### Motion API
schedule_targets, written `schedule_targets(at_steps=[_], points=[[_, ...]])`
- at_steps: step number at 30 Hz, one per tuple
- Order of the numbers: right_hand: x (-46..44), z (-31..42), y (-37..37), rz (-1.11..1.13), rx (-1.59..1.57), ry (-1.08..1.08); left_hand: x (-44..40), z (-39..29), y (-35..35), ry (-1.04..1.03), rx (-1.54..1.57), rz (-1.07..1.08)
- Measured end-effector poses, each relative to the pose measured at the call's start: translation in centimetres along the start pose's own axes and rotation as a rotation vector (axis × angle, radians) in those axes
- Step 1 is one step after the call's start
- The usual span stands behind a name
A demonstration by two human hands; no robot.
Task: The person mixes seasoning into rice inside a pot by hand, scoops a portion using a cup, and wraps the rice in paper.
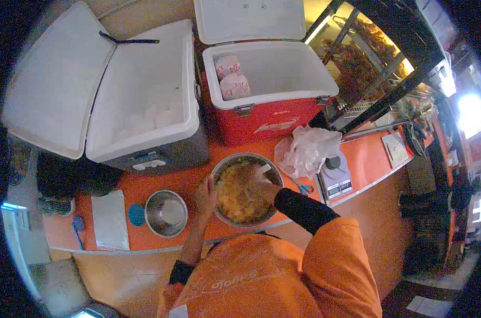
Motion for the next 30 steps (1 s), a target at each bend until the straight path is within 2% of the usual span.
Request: schedule_targets(at_steps=[3,6,7,9,13,14,15,16,17,19,21,22,23,25,29,30], points=[[2.5,0.6,4.6,0.089,0.087,-0.133,-0.3,0.2,0.3,0.0,-0.023,-0.042],[7.3,3.1,12.7,0.305,0.177,-0.256,-0.8,0.8,-0.2,-0.037,-0.036,-0.058],[7.9,3.4,13.6,0.346,0.204,-0.265,-0.9,0.2,-0.2,-0.042,-0.034,-0.05],[6.8,2.4,9.3,0.33,0.372,-0.27,-1.1,-1.3,-0.5,-0.055,-0.012,0.024],[3.5,1.3,2.2,-0.248,0.551,0.068,-2.9,1.3,-2.6,-0.169,-0.046,-0.029],[3.8,1.9,1.7,-0.394,0.581,0.149,-3.7,1.7,-3.0,-0.148,-0.039,0.058],[-0.4,1.6,6.3,0.071,-0.051,0.042,-4.7,1.7,-3.4,-0.137,-0.03,0.142],[-1.3,1.0,3.8,0.066,-0.052,0.028,-5.5,1.6,-3.1,-0.15,-0.029,0.15],[-2.7,0.6,0.3,-0.198,-0.532,0.208,-6.0,1.5,-3.0,-0.172,-0.082,0.17],[-2.5,-1.9,-4.6,-0.471,-1.004,0.361,-6.1,1.0,-3.5,-0.199,-0.12,0.21],[-2.9,-2.6,-5.7,-0.473,-0.739,0.379,-6.4,-0.1,-2.8,-0.348,-0.15,0.17],[-3.1,-2.3,-5.2,-0.471,-0.609,0.395,-6.5,-0.4,-2.6,-0.35,-0.153,0.168],[-3.5,-2.0,-5.8,-0.257,-0.354,0.348,-6.5,-0.5,-2.5,-0.328,-0.159,0.193],[-0.2,1.1,3.0,0.038,-0.09,0.328,-6.4,-0.7,-2.2,-0.307,-0.167,0.206],[6.5,4.9,14.8,0.222,0.079,0.404,-6.4,0.1,-2.5,-0.348,-0.202,0.168],[7.2,4.2,13.5,0.123,0.053,0.415,-6.6,0.6,-2.8,-0.348,-0.221,0.166]])
Point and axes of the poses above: each hand's wrist, its own x-axis away from the middle knuckle, its own y-axis out of the back of the hand, z = x × y, the point moved 5 cm from there along -x, towards the middle knuckle, and after that the axes turned 6 degrees about x, right-handed, at the moved point
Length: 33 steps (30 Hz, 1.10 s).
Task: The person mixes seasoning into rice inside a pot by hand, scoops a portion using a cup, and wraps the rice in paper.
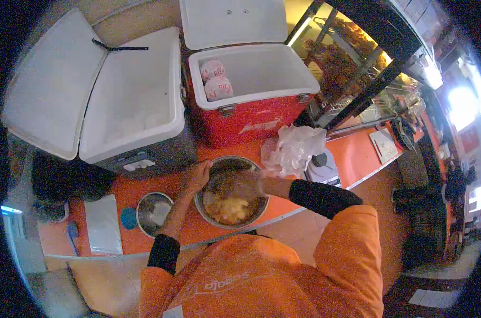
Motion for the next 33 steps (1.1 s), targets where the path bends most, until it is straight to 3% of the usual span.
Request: schedule_targets(at_steps=[4,6,8,10,13,15,18,21,24,26,33], points=[[1.7,-2.2,-2.7,-0.304,-0.004,0.032,0.3,-2.0,1.6,0.022,-0.053,-0.03],[1.2,-3.8,-3.1,-0.07,0.205,-0.048,1.7,-2.0,2.4,0.067,0.003,-0.239],[0.9,-4.4,-2.6,0.061,0.217,-0.107,3.5,-0.9,2.0,0.173,0.156,-0.22],[-0.3,-4.5,-4.9,0.069,0.027,-0.159,5.9,0.1,1.1,0.287,0.312,-0.205],[-2.0,-3.3,-9.5,0.018,-0.145,-0.212,7.5,-1.4,1.6,0.269,0.151,-0.239],[-2.9,-2.8,-11.6,-0.022,-0.181,-0.244,7.2,-1.9,2.5,0.529,0.17,-0.127],[-3.9,-2.5,-12.6,-0.07,-0.192,-0.268,6.9,-1.0,1.8,0.397,0.055,-0.211],[-4.7,-3.4,-12.4,-0.095,-0.158,-0.274,6.8,-1.6,2.2,0.407,0.222,-0.129],[-4.4,-5.3,-10.3,-0.095,-0.127,-0.298,6.6,-2.6,3.4,0.482,0.196,-0.008],[-3.7,-5.5,-8.9,-0.067,-0.132,-0.311,6.6,-1.7,2.8,0.477,0.189,-0.038],[-3.5,-0.6,-13.4,-0.103,-0.212,-0.338,5.7,-0.3,0.7,0.387,0.103,-0.11]])
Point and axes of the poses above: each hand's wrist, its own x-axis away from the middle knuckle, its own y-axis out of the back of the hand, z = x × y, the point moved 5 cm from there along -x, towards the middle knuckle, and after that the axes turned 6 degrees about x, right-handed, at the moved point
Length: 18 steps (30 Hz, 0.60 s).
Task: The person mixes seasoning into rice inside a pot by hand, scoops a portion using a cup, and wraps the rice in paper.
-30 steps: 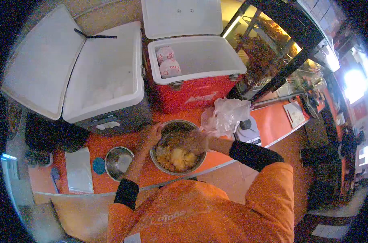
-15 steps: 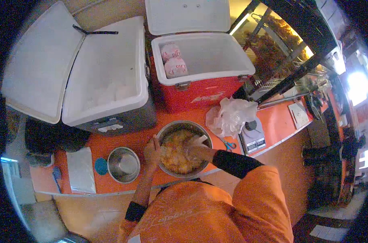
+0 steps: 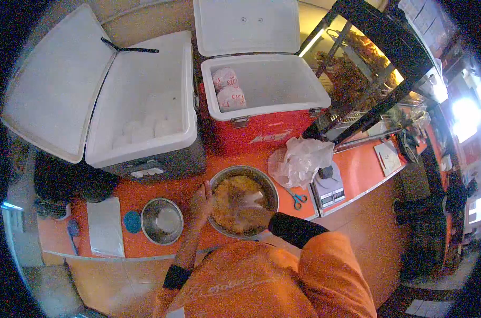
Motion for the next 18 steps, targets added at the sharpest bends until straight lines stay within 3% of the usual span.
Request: schedule_targets(at_steps=[4,8,10,11,15,18], points=[[-1.9,-0.9,1.7,-0.073,0.035,-0.048,-0.2,-0.7,0.1,-0.044,0.032,-0.006],[0.7,1.1,6.8,-0.183,0.174,-0.246,0.3,-0.7,0.6,0.035,0.005,-0.021],[2.3,1.4,9.3,-0.224,0.167,-0.415,0.2,-0.5,0.6,0.009,0.023,-0.04],[2.4,-0.8,8.0,-0.191,-0.096,-0.712,-0.1,-0.3,0.3,-0.022,0.062,-0.034],[-2.0,-3.4,2.3,-0.081,0.052,-0.456,-0.9,-1.9,0.4,-0.19,0.16,-0.019],[-5.8,-3.5,1.4,-0.063,0.042,-0.154,-3.1,-0.4,-1.2,-0.173,0.208,0.079]])
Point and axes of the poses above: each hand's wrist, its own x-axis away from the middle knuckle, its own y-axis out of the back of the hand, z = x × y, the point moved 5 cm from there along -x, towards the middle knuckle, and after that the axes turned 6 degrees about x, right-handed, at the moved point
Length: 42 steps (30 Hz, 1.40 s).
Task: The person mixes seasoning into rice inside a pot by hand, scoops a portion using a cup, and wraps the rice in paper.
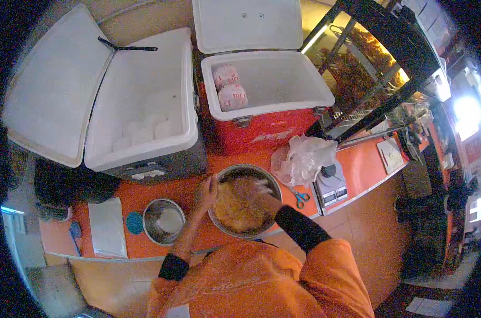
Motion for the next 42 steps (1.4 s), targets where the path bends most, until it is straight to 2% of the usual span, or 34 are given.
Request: schedule_targets(at_steps=[1,3,4,6,10,12,13,17,19,21,27,33,39,42], points=[[-0.7,0.3,0.0,0.01,-0.012,0.078,-0.5,0.9,-0.4,-0.001,0.001,0.004],[-0.9,1.2,0.1,0.025,-0.025,0.206,-1.1,0.7,-0.7,-0.287,-0.096,-0.032],[-0.5,1.6,0.5,0.026,-0.02,0.25,-1.6,-0.3,-0.1,-0.288,-0.097,-0.033],[1.0,2.6,1.0,0.034,-0.019,0.34,-1.8,-1.0,0.1,-0.14,-0.172,0.128],[4.6,3.6,4.0,0.036,0.032,0.457,-1.9,-2.2,0.6,-0.273,-0.082,0.055],[5.9,3.0,4.8,0.045,0.072,0.48,-1.9,-1.6,0.4,-0.139,-0.236,0.139],[6.3,2.6,4.8,0.046,0.092,0.488,-1.9,-1.4,0.5,-0.136,-0.238,0.133],[5.6,-1.8,-1.5,-0.051,0.221,0.482,-1.8,-1.6,0.4,-0.206,-0.225,0.09],[6.9,0.7,6.5,0.11,0.319,0.404,-1.8,-2.0,0.6,-0.208,-0.253,0.048],[6.4,0.6,8.2,0.169,0.282,0.317,-1.9,-1.7,0.4,-0.035,-0.386,0.147],[5.0,1.5,0.8,0.146,0.038,0.228,-1.8,-0.8,-0.1,-0.151,-0.27,0.046],[3.2,1.3,0.4,0.065,0.014,0.223,-1.8,-1.2,0.1,-0.016,-0.272,0.153],[6.5,0.2,2.5,0.044,0.136,-0.078,-1.5,-1.5,0.4,-0.049,-0.225,0.114],[6.0,-1.1,-1.6,0.069,0.23,-0.209,-2.2,-0.4,-0.9,-0.154,-0.155,0.128]])
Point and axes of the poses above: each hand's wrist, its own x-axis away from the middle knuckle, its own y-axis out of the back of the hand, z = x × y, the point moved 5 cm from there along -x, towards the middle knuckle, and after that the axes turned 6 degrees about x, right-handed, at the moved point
